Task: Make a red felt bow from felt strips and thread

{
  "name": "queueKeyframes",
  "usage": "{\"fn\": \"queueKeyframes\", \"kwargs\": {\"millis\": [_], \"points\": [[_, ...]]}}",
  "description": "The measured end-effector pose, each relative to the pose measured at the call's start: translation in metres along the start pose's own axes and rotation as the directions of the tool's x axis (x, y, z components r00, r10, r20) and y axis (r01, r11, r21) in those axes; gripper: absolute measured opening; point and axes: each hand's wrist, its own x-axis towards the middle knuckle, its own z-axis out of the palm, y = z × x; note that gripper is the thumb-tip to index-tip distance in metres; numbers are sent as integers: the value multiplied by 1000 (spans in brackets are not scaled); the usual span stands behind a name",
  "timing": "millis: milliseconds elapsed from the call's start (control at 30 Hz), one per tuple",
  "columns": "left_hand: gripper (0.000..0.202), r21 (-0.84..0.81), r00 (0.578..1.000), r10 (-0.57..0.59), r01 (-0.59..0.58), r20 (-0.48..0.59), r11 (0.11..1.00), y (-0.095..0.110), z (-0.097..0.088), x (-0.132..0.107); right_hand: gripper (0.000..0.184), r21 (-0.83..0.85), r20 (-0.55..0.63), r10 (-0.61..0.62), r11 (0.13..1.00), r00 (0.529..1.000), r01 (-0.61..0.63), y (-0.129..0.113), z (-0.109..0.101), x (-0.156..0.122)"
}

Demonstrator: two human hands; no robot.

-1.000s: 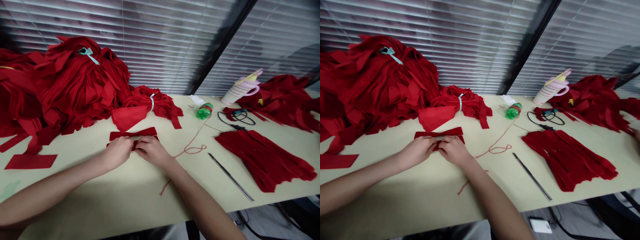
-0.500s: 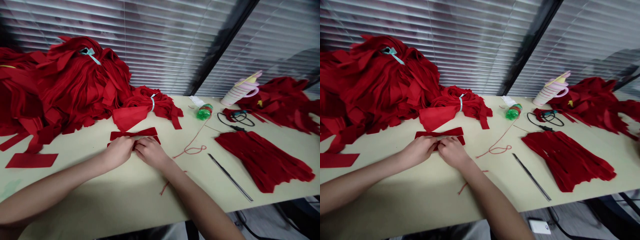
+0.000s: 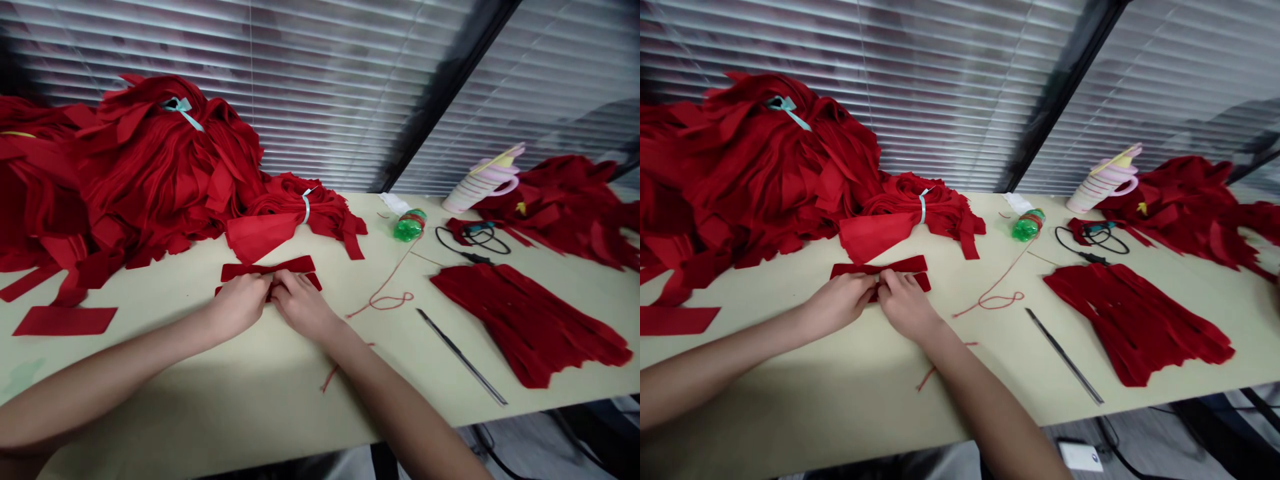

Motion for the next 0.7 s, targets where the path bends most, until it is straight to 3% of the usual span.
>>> {"fn": "queueKeyframes", "kwargs": {"millis": [300,533,700], "points": [[23,10,1000,-17,17,2,1000,2,0,0,21,-10,11,-18,1000,1000,18,-2,-6,0],[26,38,999,-36,35,18,999,4,-3,-1,17,308,0,-1,952,1000,1,9,-10,-1],[24,64,999,-37,36,16,997,4,1,-1,13,447,-30,46,894,998,-28,13,-5,-1]]}}
